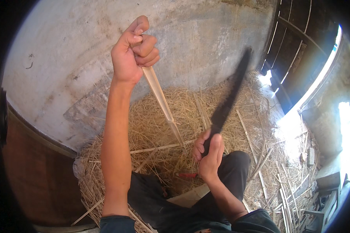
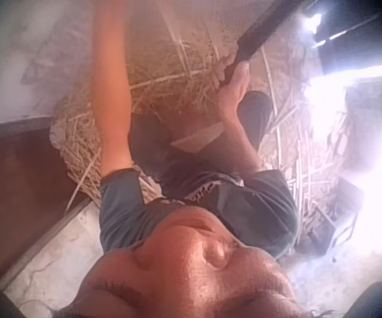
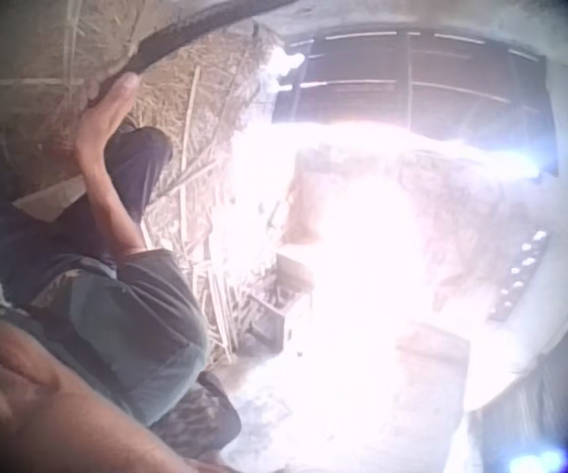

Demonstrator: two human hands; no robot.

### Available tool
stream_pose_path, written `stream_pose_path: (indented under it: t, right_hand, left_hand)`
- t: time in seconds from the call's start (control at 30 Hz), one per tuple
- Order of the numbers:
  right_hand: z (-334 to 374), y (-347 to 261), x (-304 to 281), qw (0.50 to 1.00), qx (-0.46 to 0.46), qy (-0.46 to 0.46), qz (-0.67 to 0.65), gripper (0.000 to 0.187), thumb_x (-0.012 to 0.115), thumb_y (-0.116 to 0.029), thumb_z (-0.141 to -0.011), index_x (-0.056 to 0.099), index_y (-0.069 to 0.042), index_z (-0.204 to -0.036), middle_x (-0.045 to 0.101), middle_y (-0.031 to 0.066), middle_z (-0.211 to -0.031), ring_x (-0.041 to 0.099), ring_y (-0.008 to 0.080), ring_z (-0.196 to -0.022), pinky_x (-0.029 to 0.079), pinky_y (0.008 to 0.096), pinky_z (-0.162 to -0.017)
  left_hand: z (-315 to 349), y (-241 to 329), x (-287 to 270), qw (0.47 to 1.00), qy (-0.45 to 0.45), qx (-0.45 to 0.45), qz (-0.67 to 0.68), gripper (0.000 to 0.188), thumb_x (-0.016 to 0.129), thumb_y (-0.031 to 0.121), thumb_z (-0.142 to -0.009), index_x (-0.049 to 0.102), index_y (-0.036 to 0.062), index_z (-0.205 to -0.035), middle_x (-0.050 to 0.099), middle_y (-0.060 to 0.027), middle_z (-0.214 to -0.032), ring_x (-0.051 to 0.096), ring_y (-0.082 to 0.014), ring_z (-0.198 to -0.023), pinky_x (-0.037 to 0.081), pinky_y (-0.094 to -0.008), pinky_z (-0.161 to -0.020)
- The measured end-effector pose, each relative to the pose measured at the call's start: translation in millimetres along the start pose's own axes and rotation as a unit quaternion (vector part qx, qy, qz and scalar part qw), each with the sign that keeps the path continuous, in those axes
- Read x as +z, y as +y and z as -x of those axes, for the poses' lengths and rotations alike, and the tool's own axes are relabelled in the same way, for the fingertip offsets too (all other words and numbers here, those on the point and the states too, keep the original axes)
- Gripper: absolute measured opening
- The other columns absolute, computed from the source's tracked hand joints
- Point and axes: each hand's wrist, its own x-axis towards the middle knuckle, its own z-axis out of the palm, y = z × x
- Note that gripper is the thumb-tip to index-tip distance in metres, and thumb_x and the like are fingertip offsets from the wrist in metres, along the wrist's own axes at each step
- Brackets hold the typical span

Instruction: The person sits on a straw-covered floor and uses a red utility knife to shave thin strips from a long wooden stick. They repeatedly scrape the blade along the length of the stick to remove material, occasionally rotating the stick to work on different sides.

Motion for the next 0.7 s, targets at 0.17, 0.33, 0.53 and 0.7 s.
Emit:
stream_pose_path:
  t: [0.17,0.33,0.53,0.7]
  right_hand:
    - [7,71,-37,0.924,0.25,-0.149,0.246,0.041,0.037,-0.043,-0.116,0.049,-0.01,-0.097,0.046,0.0002,-0.072,0.04,0.0099,-0.051,0.033,0.0266,-0.045]
    - [1,52,-30,0.927,0.32,-0.127,0.149,0.038,0.038,-0.044,-0.116,0.048,-0.011,-0.1,0.039,-0.0043,-0.071,0.032,0.0055,-0.05,0.027,0.0248,-0.043]
    - [5,75,-37,0.873,0.027,-0.151,0.463,0.031,0.05,-0.028,-0.113,0.054,0.002,-0.107,0.059,0.0208,-0.065,0.062,0.0381,-0.056,0.048,0.0476,-0.051]
    - [-7,58,-39,0.776,-0.001,-0.172,0.607,0.026,0.054,-0.024,-0.11,0.055,0.002,-0.11,0.062,0.0308,-0.069,0.064,0.0525,-0.068,0.049,0.0565,-0.058]
  left_hand:
    - [-2,-4,7,1.0,0.001,-0.009,0.0,0.006,0.04,0.016,-0.092,0.036,0.0209,-0.09,0.025,0.0082,-0.053,0.015,-0.0045,-0.043,0.013,-0.0258,-0.041]
    - [1,0,-3,1.0,0.006,0.007,-0.012,0.006,0.04,0.016,-0.092,0.036,0.0206,-0.09,0.025,0.0083,-0.054,0.014,-0.0045,-0.044,0.013,-0.0257,-0.042]
    - [-1,-3,1,0.999,0.033,0.006,-0.024,0.006,0.04,0.016,-0.092,0.037,0.0207,-0.09,0.025,0.0087,-0.054,0.014,-0.0042,-0.044,0.013,-0.025,-0.042]
    - [8,5,-6,0.999,0.031,0.007,-0.015,0.005,0.04,0.016,-0.092,0.038,0.0207,-0.091,0.025,0.0086,-0.054,0.015,-0.0042,-0.044,0.014,-0.025,-0.042]
